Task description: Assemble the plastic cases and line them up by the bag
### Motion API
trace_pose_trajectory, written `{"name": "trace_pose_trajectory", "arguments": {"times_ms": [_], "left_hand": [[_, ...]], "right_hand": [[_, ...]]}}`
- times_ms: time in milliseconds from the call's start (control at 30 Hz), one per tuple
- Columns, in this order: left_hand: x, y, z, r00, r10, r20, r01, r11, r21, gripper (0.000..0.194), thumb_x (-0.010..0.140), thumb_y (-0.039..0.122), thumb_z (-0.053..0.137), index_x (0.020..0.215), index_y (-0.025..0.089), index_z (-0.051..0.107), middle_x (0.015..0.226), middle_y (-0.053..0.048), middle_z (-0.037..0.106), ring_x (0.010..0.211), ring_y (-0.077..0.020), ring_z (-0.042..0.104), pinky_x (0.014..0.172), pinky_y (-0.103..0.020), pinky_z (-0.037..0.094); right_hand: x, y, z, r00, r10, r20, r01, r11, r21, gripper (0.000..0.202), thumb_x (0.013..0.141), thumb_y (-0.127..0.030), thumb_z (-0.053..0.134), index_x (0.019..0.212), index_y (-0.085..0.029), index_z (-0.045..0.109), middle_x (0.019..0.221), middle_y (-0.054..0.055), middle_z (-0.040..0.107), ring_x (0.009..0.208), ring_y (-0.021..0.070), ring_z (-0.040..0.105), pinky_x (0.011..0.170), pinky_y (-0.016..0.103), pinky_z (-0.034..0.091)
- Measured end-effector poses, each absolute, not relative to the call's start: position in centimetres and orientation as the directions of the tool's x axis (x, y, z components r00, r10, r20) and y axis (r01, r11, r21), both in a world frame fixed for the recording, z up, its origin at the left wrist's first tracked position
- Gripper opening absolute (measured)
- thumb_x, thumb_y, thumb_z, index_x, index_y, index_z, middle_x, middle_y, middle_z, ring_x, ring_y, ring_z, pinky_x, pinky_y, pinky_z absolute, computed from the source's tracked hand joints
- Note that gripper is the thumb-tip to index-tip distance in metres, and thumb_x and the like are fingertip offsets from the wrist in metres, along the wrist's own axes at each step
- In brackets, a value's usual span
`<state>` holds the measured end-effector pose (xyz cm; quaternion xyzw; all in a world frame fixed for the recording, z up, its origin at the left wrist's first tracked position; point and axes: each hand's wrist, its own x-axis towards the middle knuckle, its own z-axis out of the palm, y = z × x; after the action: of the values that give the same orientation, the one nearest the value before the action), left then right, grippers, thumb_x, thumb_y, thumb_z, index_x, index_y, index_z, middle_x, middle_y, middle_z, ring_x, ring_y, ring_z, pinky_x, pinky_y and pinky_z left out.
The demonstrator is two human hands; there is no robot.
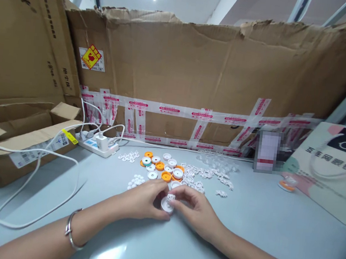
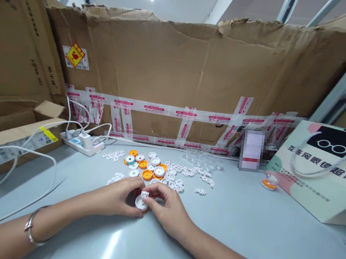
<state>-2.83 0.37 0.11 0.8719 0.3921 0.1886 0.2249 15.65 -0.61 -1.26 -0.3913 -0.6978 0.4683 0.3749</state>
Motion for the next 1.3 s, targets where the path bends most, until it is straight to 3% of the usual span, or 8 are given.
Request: {"name": "trace_pose_trajectory", "arguments": {"times_ms": [467, 767, 900, 1067, 1167, 1300], "left_hand": [[-2.7, 0.4, -0.3, 0.625, 0.760, 0.174, 0.581, -0.603, 0.546, 0.021, 0.066, 0.028, 0.065, 0.078, 0.017, 0.051, 0.078, 0.001, 0.054, 0.071, -0.0143, 0.049, 0.059, -0.022, 0.034], [-2.7, 0.4, -0.3, 0.635, 0.754, 0.165, 0.552, -0.593, 0.586, 0.023, 0.070, 0.035, 0.065, 0.077, 0.017, 0.052, 0.074, 0.002, 0.053, 0.068, -0.0130, 0.047, 0.056, -0.021, 0.032], [-2.5, 0.4, -0.4, 0.624, 0.759, 0.187, 0.553, -0.598, 0.581, 0.021, 0.069, 0.032, 0.065, 0.075, 0.016, 0.053, 0.071, 0.002, 0.053, 0.066, -0.0127, 0.047, 0.055, -0.021, 0.031], [-2.4, 0.1, -0.3, 0.623, 0.760, 0.186, 0.567, -0.602, 0.561, 0.017, 0.069, 0.028, 0.062, 0.078, 0.016, 0.056, 0.073, 0.001, 0.055, 0.067, -0.0133, 0.048, 0.057, -0.022, 0.033], [-2.5, -0.2, 0.0, 0.616, 0.770, 0.170, 0.587, -0.592, 0.553, 0.019, 0.067, 0.026, 0.061, 0.083, 0.016, 0.059, 0.078, -0.001, 0.057, 0.070, -0.0147, 0.050, 0.060, -0.022, 0.035], [-2.6, -0.4, 0.3, 0.621, 0.769, 0.149, 0.591, -0.585, 0.556, 0.019, 0.067, 0.026, 0.060, 0.084, 0.017, 0.061, 0.081, -0.001, 0.058, 0.072, -0.0152, 0.050, 0.061, -0.022, 0.036]], "right_hand": [[15.5, -0.9, -0.8, -0.488, 0.813, 0.319, 0.282, 0.492, -0.824, 0.007, 0.078, -0.026, 0.058, 0.079, -0.022, 0.064, 0.086, 0.004, 0.067, 0.083, 0.0185, 0.061, 0.079, 0.032, 0.045], [15.6, -0.7, -0.9, -0.485, 0.813, 0.323, 0.306, 0.503, -0.808, 0.005, 0.076, -0.021, 0.059, 0.077, -0.019, 0.063, 0.086, 0.005, 0.067, 0.083, 0.0192, 0.061, 0.080, 0.033, 0.045], [15.9, -0.8, -0.8, -0.453, 0.857, 0.247, 0.317, 0.413, -0.853, 0.006, 0.073, -0.024, 0.063, 0.076, -0.019, 0.065, 0.083, 0.004, 0.068, 0.081, 0.0193, 0.061, 0.079, 0.034, 0.046], [16.0, -0.3, 0.0, -0.463, 0.861, 0.209, 0.264, 0.360, -0.895, 0.028, 0.070, -0.030, 0.068, 0.096, -0.022, 0.066, 0.093, 0.004, 0.069, 0.088, 0.0195, 0.061, 0.083, 0.035, 0.047], [18.1, 1.7, 1.0, -0.318, 0.908, 0.272, 0.299, 0.368, -0.880, 0.030, 0.074, -0.039, 0.062, 0.097, -0.021, 0.065, 0.095, 0.005, 0.069, 0.089, 0.0212, 0.062, 0.083, 0.037, 0.047], [25.7, 6.4, 1.7, 0.128, 0.887, 0.443, 0.527, 0.317, -0.789, 0.027, 0.076, -0.042, 0.054, 0.091, -0.021, 0.065, 0.098, 0.007, 0.067, 0.094, 0.0243, 0.060, 0.086, 0.039, 0.044]]}}
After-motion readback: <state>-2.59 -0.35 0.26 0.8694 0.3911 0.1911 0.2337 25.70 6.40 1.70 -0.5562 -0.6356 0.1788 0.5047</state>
